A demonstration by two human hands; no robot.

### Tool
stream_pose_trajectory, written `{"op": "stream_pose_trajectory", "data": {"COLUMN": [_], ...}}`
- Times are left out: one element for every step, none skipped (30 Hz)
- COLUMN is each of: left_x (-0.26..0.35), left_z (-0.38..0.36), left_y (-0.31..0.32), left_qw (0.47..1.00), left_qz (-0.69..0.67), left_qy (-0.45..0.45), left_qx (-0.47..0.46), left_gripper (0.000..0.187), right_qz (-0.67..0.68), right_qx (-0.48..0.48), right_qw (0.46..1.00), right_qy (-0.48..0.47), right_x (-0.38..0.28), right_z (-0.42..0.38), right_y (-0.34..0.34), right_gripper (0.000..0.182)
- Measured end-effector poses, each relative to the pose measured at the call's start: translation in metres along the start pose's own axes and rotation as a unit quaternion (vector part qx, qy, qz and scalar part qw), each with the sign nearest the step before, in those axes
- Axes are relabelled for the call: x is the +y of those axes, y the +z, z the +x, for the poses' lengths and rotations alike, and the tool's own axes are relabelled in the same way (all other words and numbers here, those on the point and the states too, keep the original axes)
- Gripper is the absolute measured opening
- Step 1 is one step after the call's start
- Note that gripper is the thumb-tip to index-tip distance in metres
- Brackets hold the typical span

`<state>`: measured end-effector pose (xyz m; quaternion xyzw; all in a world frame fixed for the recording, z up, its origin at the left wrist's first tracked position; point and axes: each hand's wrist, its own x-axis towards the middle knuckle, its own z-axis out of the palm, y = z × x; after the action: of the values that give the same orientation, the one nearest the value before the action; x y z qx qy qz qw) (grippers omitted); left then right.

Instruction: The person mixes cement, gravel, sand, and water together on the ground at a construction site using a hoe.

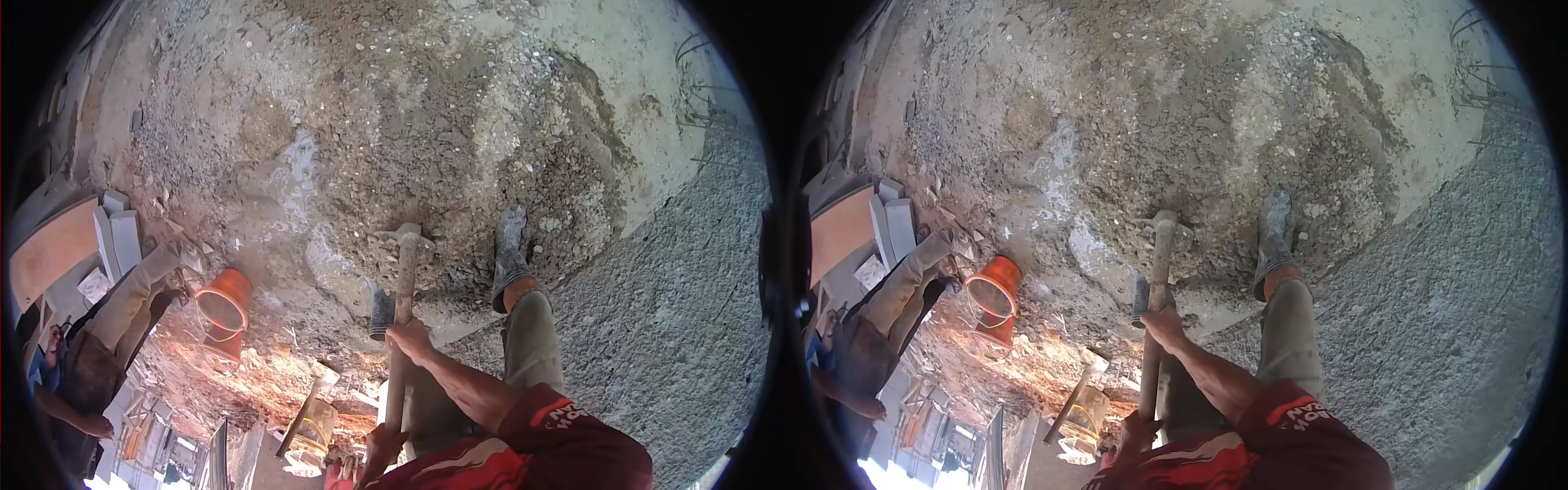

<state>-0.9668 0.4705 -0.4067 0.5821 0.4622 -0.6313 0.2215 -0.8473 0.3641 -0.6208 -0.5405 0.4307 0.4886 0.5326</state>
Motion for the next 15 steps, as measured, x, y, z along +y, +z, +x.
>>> {"op": "stream_pose_trajectory", "data": {"left_x": [0.002, 0.000, -0.012, -0.024, 0.018, 0.049, 0.103, 0.152, 0.208, 0.275, 0.333, 0.391, 0.443, 0.483, 0.506], "left_z": [-0.019, -0.030, -0.021, -0.013, -0.012, 0.007, 0.023, 0.050, 0.074, 0.079, 0.095, 0.096, 0.091, 0.082, 0.077], "left_y": [-0.008, -0.008, -0.001, 0.008, -0.003, -0.004, -0.010, -0.005, -0.005, -0.001, -0.001, -0.003, -0.008, -0.011, -0.011], "left_qw": [0.993, 0.993, 0.991, 0.989, 0.985, 0.976, 0.957, 0.908, 0.861, 0.872, 0.844, 0.846, 0.846, 0.851, 0.856], "left_qz": [0.079, 0.078, 0.073, 0.069, 0.061, 0.049, 0.023, -0.055, 0.039, -0.013, -0.025, -0.050, -0.038, -0.044, -0.049], "left_qy": [0.090, 0.084, 0.091, 0.096, 0.129, 0.181, 0.263, 0.389, 0.463, 0.448, 0.499, 0.505, 0.507, 0.505, 0.501], "left_qx": [0.008, 0.037, 0.064, 0.086, 0.098, 0.112, 0.117, 0.149, 0.207, 0.197, 0.194, 0.165, 0.159, 0.138, 0.116], "left_gripper": [0.043, 0.043, 0.042, 0.041, 0.041, 0.037, 0.036, 0.032, 0.031, 0.029, 0.029, 0.031, 0.034, 0.034, 0.034], "right_qz": [0.005, 0.134, 0.201, 0.266, 0.266, 0.263, 0.241, 0.218, 0.199, 0.173, 0.169, 0.166, 0.159, 0.155, 0.118], "right_qx": [0.005, -0.021, -0.061, -0.097, -0.065, -0.034, -0.009, 0.023, 0.063, 0.096, 0.167, 0.177, 0.216, 0.245, 0.238], "right_qw": [1.000, 0.990, 0.976, 0.956, 0.959, 0.960, 0.962, 0.962, 0.951, 0.930, 0.905, 0.883, 0.872, 0.858, 0.879], "right_qy": [0.013, -0.031, -0.052, -0.070, -0.078, -0.089, -0.127, -0.162, -0.230, -0.310, -0.352, -0.401, -0.410, -0.424, -0.397], "right_x": [0.016, 0.017, -0.001, -0.018, -0.049, -0.090, -0.136, -0.175, -0.220, -0.265, -0.311, -0.352, -0.390, -0.420, -0.445], "right_z": [-0.008, -0.022, -0.034, -0.050, -0.061, -0.064, -0.058, -0.043, -0.030, -0.016, -0.005, 0.013, 0.032, 0.048, 0.067], "right_y": [-0.001, -0.005, -0.017, -0.034, -0.055, -0.079, -0.106, -0.134, -0.162, -0.189, -0.212, -0.236, -0.258, -0.277, -0.299], "right_gripper": [0.015, 0.008, 0.009, 0.011, 0.013, 0.015, 0.017, 0.022, 0.026, 0.027, 0.027, 0.027, 0.027, 0.027, 0.028]}}
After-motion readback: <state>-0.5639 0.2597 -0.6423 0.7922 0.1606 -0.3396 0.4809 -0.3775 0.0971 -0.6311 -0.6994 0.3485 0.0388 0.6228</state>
